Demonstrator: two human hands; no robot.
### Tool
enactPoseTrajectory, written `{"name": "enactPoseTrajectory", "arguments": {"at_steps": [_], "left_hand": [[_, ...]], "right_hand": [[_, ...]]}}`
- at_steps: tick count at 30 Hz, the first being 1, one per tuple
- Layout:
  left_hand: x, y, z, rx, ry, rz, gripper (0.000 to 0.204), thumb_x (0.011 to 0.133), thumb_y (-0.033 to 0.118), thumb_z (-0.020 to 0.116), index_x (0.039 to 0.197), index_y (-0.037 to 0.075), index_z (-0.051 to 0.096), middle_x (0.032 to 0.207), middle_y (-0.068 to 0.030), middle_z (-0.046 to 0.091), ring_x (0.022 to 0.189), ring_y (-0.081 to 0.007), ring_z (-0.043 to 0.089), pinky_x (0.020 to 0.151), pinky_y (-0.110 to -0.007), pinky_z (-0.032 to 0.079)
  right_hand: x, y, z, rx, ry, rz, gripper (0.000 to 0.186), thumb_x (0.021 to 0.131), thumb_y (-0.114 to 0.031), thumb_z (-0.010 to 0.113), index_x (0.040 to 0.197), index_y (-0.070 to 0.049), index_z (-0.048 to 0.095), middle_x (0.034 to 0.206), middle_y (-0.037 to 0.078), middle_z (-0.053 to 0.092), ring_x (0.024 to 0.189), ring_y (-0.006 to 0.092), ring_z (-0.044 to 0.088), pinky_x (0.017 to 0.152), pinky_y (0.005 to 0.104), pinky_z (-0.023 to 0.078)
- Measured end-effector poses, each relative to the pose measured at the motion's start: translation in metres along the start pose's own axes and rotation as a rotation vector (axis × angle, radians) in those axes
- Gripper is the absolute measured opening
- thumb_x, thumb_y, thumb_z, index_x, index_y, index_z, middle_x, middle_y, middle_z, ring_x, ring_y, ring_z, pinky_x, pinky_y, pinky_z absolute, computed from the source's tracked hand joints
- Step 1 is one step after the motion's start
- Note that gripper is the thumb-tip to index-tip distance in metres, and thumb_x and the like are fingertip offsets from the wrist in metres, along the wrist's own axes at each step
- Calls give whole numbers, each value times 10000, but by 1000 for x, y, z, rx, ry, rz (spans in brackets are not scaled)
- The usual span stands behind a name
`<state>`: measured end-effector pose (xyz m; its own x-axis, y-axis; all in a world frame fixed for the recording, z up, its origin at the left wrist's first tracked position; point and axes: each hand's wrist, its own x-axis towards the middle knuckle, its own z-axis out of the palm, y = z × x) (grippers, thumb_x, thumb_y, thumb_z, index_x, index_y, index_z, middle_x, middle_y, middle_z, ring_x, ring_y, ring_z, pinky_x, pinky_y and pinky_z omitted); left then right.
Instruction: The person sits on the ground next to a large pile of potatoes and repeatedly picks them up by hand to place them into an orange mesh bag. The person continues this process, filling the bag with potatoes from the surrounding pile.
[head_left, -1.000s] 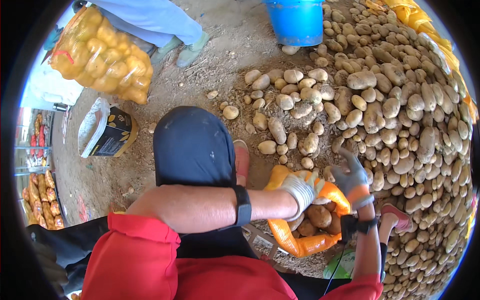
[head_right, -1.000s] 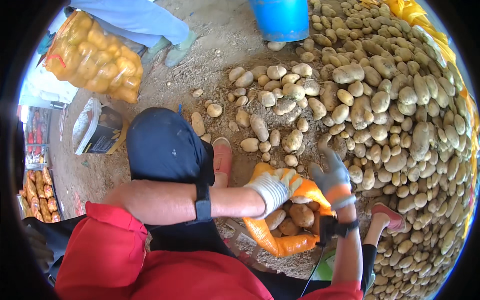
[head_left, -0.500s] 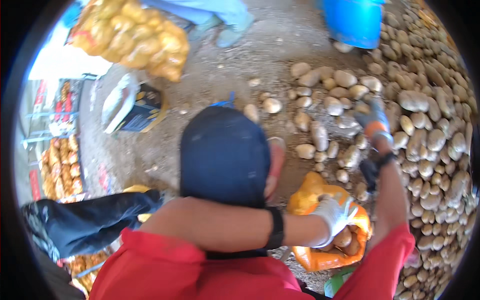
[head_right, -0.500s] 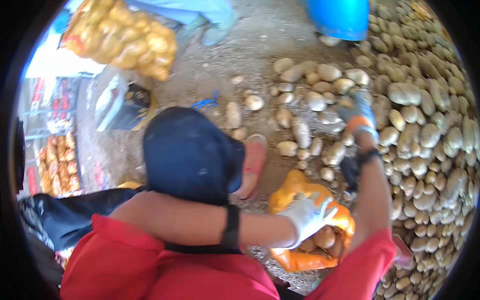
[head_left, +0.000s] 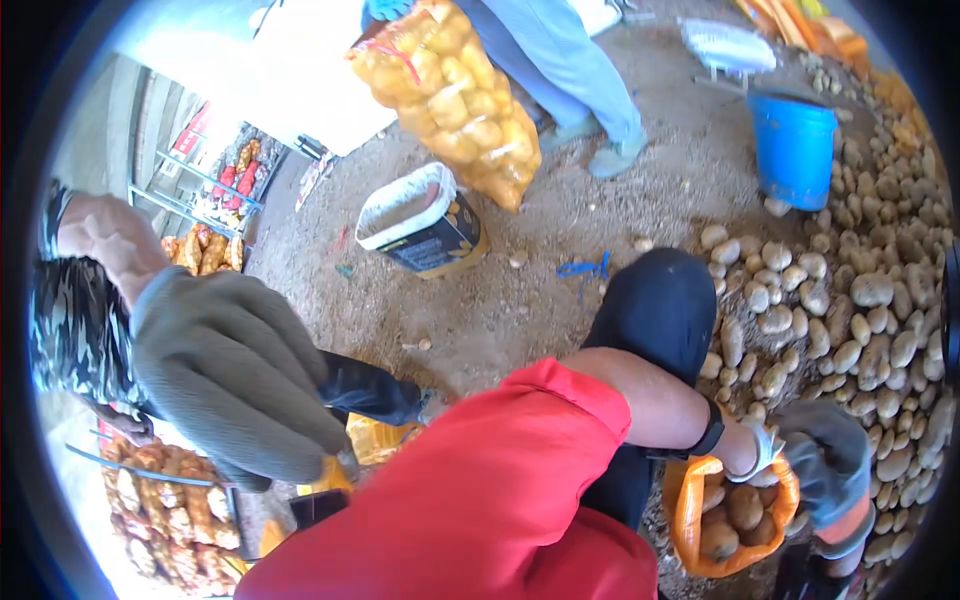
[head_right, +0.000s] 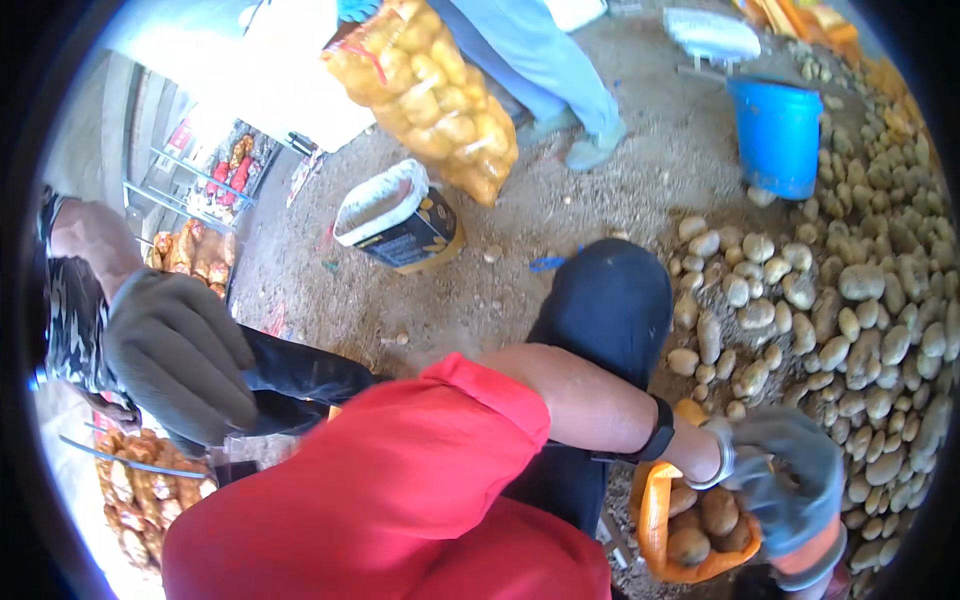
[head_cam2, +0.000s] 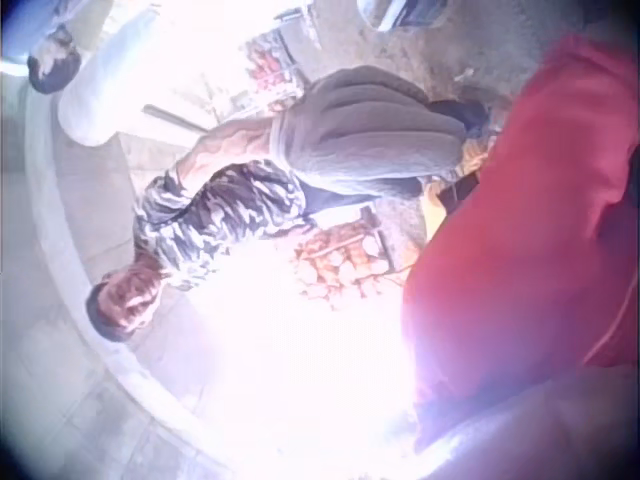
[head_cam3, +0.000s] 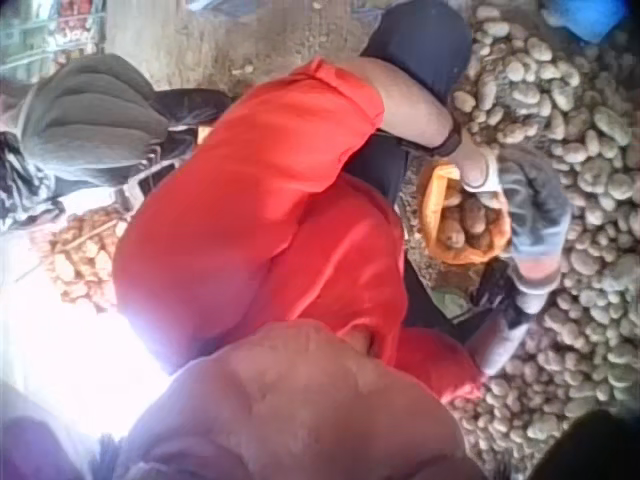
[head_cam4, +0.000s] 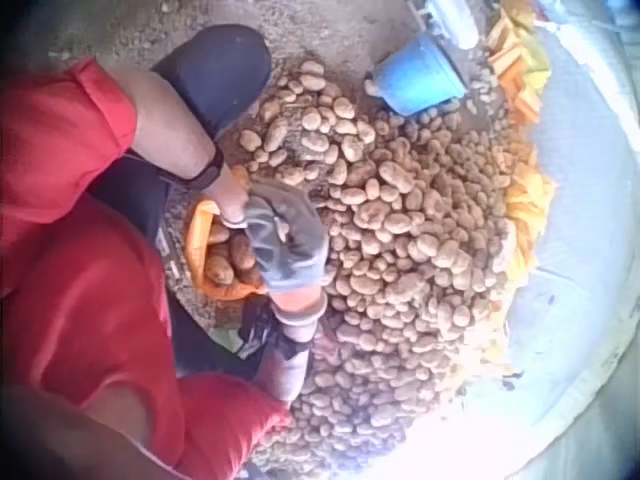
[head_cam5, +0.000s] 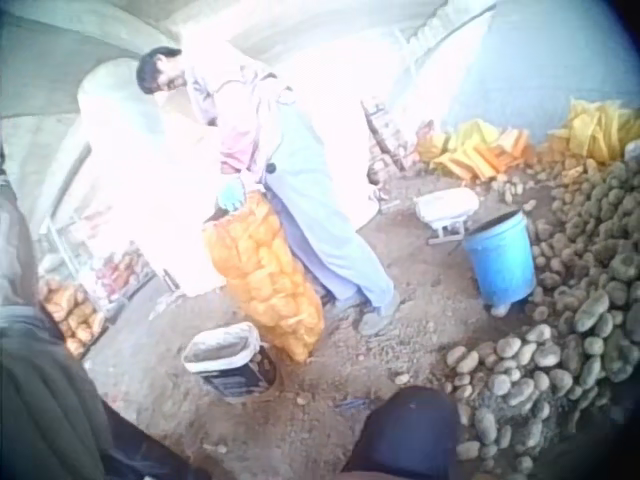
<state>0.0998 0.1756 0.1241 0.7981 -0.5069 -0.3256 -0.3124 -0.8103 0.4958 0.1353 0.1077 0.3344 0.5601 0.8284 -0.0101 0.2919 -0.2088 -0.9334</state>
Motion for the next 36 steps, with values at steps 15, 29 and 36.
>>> {"name": "enactPoseTrajectory", "arguments": {"at_steps": [15,29,36], "left_hand": [[-36,-9,0,-120,35,-39,419,865,164,633,1276,101,578,1218,-151,604,952,-358,675,785,-504,536],[-38,-11,-6,-142,32,-20,415,861,163,638,1267,95,583,1204,-154,614,957,-353,675,795,-494,535],[-40,-16,-4,-144,17,-38,413,859,163,641,1263,92,586,1197,-155,619,960,-351,675,799,-489,534]], "right_hand": [[137,-177,179,403,-1439,-43,425,989,-409,569,959,1,679,838,115,691,838,171,647,787,322,497],[128,-179,184,697,-857,-288,234,987,-223,608,954,5,652,825,21,638,779,92,585,700,269,487],[111,-176,162,753,-914,-524,170,954,-157,658,909,6,642,827,55,655,793,143,638,708,288,502]]}}
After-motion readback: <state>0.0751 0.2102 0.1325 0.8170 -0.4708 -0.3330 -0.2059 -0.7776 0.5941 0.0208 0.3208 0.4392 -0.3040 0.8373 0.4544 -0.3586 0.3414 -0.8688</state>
